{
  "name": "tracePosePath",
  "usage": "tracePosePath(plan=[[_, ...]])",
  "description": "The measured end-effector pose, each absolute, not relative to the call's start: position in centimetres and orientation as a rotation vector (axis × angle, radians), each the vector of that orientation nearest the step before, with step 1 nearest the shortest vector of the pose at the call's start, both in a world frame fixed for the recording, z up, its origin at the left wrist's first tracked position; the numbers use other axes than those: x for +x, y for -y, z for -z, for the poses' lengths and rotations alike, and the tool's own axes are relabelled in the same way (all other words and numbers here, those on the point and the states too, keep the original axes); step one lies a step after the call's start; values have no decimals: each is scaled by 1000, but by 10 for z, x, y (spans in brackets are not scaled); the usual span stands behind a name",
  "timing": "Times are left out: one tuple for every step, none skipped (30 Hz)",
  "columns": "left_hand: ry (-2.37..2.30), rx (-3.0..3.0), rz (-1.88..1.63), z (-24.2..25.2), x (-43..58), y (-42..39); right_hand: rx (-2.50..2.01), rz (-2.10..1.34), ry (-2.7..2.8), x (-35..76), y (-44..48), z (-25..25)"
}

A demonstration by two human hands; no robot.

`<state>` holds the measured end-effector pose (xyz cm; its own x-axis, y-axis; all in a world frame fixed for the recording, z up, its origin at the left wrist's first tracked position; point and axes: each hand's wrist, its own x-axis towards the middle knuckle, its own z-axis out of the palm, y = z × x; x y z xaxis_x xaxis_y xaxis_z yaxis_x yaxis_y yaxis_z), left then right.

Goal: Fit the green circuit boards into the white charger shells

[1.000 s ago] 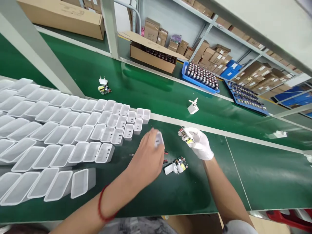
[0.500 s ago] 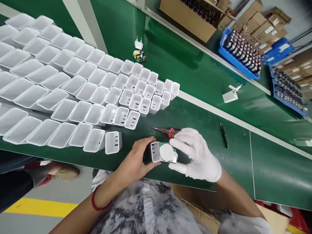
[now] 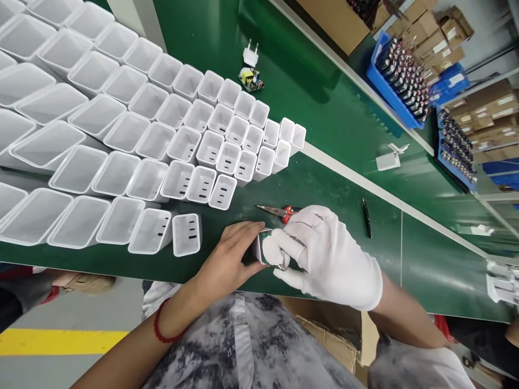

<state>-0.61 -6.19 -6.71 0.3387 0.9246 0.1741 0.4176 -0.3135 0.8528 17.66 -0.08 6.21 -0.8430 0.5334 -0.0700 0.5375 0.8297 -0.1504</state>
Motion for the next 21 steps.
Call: tracePosePath(plan=[[-1175, 1886, -894, 67, -6, 62, 871, 236, -2976, 176, 1, -63], [-1170, 1889, -900, 67, -6, 61, 872, 222, -2968, 176, 1, -63], [-1164, 1892, -908, 67, -6, 61, 875, 213, -2965, 175, 1, -62], [-1158, 1895, -917, 67, -6, 61, 879, 213, -2962, 175, 0, -62], [-1154, 1897, -922, 67, -6, 61, 883, 221, -2957, 175, 0, -61], [-1152, 1899, -925, 67, -6, 61, 885, 234, -2951, 175, -1, -60], [-1152, 1901, -923, 67, -7, 61, 888, 244, -2945, 175, -1, -58], [-1152, 1903, -923, 67, -7, 61, 888, 246, -2939, 174, -1, -57], [-1155, 1904, -921, 67, -7, 61, 885, 237, -2931, 174, -2, -56], [-1155, 1905, -919, 67, -7, 61, 878, 215, -2926, 173, -2, -54], [-1153, 1907, -917, 67, -7, 61, 866, 187, -2926, 173, -2, -53], [-1152, 1908, -912, 68, -7, 61, 856, 159, -2930, 173, -2, -53], [-1150, 1910, -906, 68, -8, 61, 848, 139, -2935, 173, -1, -52], [-1149, 1911, -900, 68, -8, 61, 839, 128, -2940, 172, -1, -52], [-1148, 1913, -898, 68, -8, 61, 829, 127, -2944, 172, -1, -51], [-1147, 1914, -899, 69, -8, 61, 817, 132, -2947, 172, -1, -51], [-1147, 1914, -902, 69, -7, 61, 808, 137, -2948, 172, -1, -51], [-1147, 1913, -905, 69, -7, 61, 800, 138, -2950, 172, -1, -51], [-1146, 1911, -910, 69, -7, 61, 796, 138, -2950, 172, -1, -51], [-1144, 1909, -913, 68, -7, 61, 796, 136, -2949, 172, -1, -51], [-1144, 1907, -915, 68, -7, 60, 797, 130, -2948, 172, -1, -51]])
